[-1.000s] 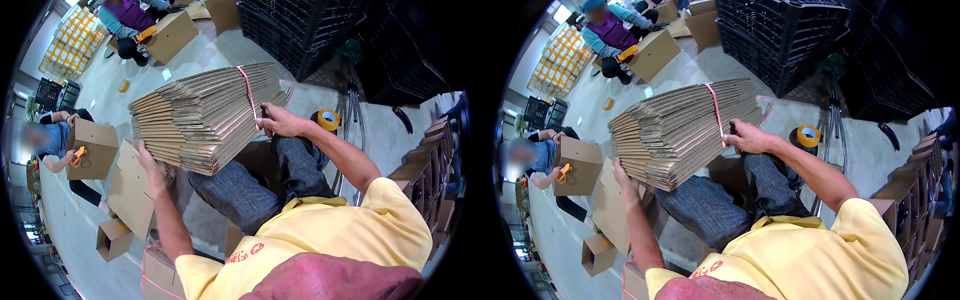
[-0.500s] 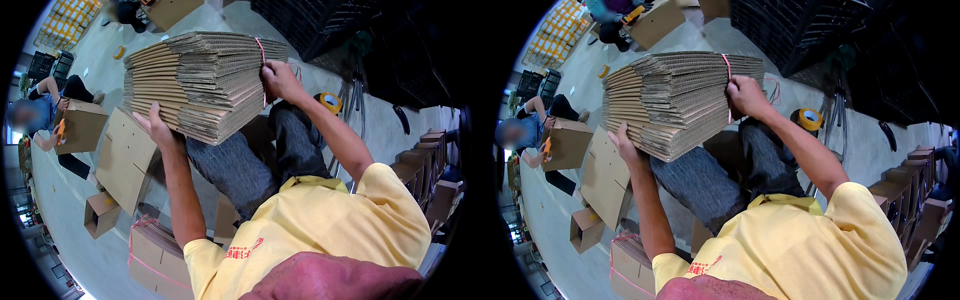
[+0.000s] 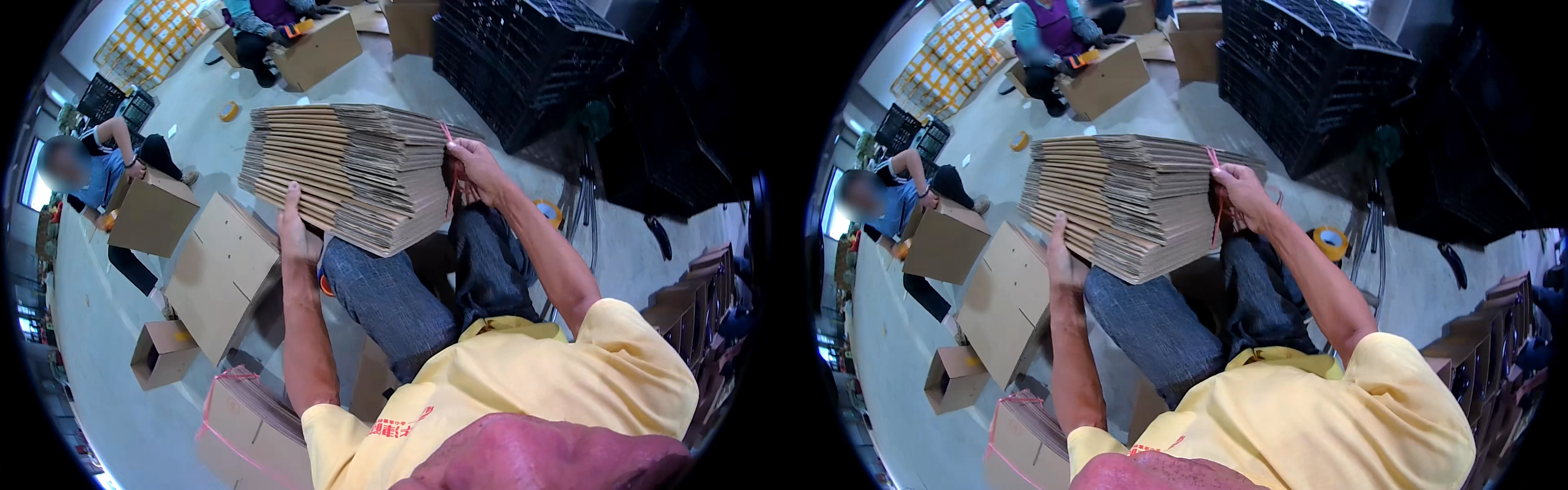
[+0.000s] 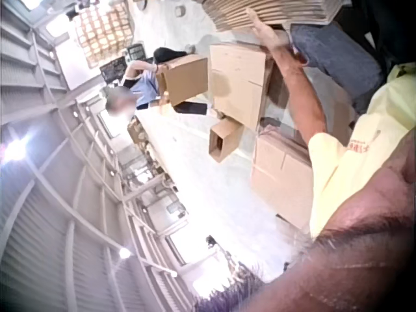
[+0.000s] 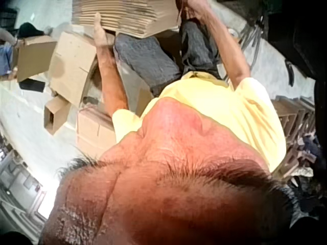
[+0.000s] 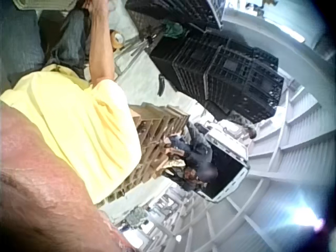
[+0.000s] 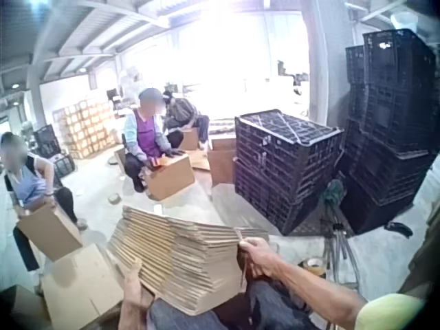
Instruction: The person sits on the floor and assembles flat cardboard sheets into boxes. They fold the flaps, secure the seams with a handheld tape dispenser, and place the finished boxes aside. The process is repeated for multiple units.
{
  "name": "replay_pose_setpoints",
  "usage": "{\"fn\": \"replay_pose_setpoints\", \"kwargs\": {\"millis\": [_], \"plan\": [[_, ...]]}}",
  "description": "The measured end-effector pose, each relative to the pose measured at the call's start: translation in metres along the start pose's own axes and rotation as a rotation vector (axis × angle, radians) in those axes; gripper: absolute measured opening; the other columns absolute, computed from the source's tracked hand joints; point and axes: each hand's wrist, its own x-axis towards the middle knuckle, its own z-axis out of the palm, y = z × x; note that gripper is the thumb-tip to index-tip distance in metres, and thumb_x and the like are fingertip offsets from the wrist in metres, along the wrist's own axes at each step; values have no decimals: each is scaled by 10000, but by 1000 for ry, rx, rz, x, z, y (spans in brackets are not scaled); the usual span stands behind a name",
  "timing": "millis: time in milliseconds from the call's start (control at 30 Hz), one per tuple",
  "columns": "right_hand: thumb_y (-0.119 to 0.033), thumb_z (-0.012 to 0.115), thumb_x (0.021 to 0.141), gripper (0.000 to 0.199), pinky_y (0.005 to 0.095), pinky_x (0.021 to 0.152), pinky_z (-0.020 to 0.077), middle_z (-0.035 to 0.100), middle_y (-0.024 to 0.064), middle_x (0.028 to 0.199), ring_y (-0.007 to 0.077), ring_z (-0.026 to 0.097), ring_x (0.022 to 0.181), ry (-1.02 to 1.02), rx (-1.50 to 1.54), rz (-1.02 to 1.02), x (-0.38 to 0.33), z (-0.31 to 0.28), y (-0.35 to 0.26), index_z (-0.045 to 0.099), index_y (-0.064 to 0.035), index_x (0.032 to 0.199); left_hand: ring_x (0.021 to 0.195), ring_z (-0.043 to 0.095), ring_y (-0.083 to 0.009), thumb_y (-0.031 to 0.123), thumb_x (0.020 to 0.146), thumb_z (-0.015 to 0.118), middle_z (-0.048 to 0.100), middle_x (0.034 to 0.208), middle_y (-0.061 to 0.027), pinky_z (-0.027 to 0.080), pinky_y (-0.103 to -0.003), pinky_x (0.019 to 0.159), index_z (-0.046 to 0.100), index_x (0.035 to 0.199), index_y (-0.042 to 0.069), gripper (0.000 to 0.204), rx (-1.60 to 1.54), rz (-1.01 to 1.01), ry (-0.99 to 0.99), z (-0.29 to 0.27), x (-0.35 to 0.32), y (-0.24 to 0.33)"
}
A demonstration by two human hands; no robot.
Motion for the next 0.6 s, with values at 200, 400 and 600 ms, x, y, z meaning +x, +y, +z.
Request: {"fn": "replay_pose_setpoints", "kwargs": {"millis": [200, 400, 600], "plan": [[-213, 573, 1087, 305, 278, 639, 400, 506, -58, 767, 60, 425, 717, -202, -591, -512, -38, 54, -67, 600, -31, 843, 1234, 656, -290, 255, 1050, 630, 644, 1375, -169, 535, -430, 1069, 518, 1443, -26, 497, -40, 48, 178, -19, 2, 0], [-171, 581, 1079, 293, 293, 614, 399, 483, -22, 711, 78, 431, 683, -221, -599, -668, -32, 86, -64, 564, -16, 830, 1179, 684, -290, 337, 1080, 557, 676, 1311, -169, 565, -428, 1034, 527, 1441, -21, 510, -171, -96, -36, -62, 25, -38], [-171, 568, 1079, 287, 334, 742, 561, 738, 88, 855, 171, 712, 819, -359, -690, -128, 17, 40, 31, 678, 35, 912, 1173, 665, -240, 184, 1058, 594, 667, 1325, -171, 568, -389, 985, 454, 1555, 24, 540, 123, -107, 218, -175, 105, -186]]}}
